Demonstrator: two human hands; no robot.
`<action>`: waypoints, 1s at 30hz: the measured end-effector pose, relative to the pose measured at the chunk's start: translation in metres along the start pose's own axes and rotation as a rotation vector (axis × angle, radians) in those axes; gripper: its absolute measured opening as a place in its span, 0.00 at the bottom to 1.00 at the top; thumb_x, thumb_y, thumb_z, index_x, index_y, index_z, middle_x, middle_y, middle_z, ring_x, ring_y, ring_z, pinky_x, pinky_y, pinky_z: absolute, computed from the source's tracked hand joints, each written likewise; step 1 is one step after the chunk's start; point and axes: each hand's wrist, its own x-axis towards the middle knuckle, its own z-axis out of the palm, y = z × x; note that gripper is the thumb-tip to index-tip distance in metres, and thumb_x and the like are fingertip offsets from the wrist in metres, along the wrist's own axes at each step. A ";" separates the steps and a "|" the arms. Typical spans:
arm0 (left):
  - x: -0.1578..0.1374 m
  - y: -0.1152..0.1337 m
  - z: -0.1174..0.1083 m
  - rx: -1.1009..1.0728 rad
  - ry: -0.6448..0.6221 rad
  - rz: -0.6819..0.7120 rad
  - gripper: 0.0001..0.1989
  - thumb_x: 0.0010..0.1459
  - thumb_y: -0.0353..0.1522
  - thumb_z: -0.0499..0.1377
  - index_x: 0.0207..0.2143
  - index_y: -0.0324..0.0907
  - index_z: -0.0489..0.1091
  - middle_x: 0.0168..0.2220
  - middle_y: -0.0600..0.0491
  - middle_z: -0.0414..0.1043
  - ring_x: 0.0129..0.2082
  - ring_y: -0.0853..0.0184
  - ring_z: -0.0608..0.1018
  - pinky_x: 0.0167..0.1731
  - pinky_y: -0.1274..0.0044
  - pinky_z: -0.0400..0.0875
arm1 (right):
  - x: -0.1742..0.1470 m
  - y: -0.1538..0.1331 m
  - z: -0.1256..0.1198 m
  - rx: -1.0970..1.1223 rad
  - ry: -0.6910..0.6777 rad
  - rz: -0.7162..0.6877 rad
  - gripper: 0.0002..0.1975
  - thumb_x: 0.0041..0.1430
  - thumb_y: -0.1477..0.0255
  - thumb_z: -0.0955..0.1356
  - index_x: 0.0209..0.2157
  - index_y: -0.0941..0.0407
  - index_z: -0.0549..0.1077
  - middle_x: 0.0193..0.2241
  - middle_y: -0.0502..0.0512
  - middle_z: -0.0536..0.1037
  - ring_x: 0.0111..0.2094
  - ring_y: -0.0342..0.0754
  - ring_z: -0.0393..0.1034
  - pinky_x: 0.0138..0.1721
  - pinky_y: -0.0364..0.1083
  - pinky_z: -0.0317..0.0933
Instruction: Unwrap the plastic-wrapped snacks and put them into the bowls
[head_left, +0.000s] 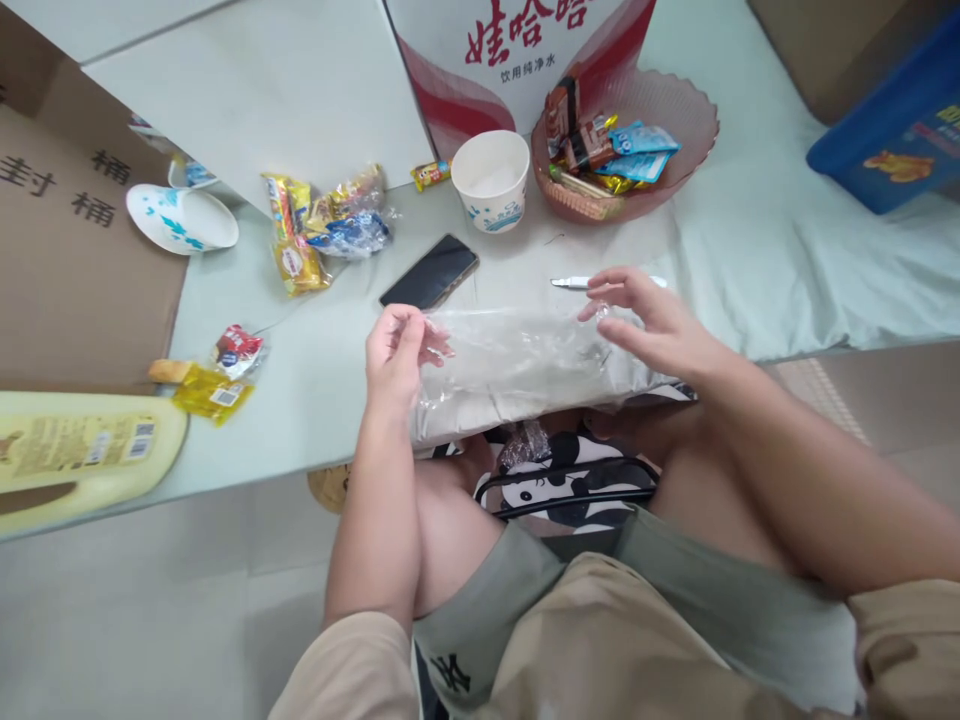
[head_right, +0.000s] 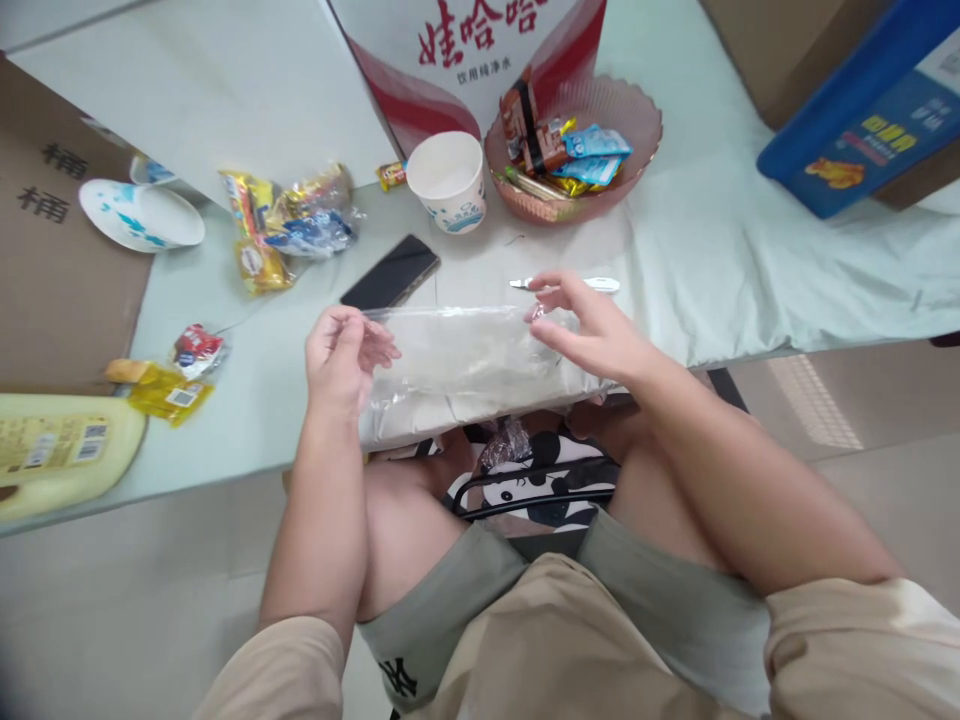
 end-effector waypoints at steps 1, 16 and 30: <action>0.002 0.000 0.001 -0.005 0.035 -0.015 0.22 0.55 0.53 0.64 0.34 0.47 0.63 0.25 0.58 0.75 0.19 0.71 0.77 0.17 0.81 0.66 | 0.001 0.001 0.002 -0.011 -0.027 -0.011 0.30 0.62 0.57 0.68 0.61 0.55 0.64 0.46 0.62 0.81 0.53 0.60 0.75 0.55 0.61 0.67; 0.020 -0.010 0.005 -0.056 0.127 -0.086 0.18 0.52 0.42 0.71 0.31 0.43 0.66 0.20 0.61 0.67 0.16 0.77 0.68 0.15 0.85 0.59 | 0.020 0.011 0.017 0.490 0.215 0.359 0.21 0.63 0.56 0.71 0.53 0.51 0.71 0.26 0.51 0.78 0.26 0.48 0.77 0.28 0.47 0.72; 0.018 -0.008 -0.020 -0.173 -0.180 -0.306 0.42 0.43 0.33 0.75 0.59 0.53 0.63 0.33 0.56 0.77 0.16 0.78 0.68 0.12 0.86 0.53 | 0.009 0.003 -0.004 0.749 0.131 0.444 0.35 0.52 0.62 0.74 0.61 0.46 0.63 0.41 0.55 0.81 0.25 0.48 0.74 0.23 0.47 0.67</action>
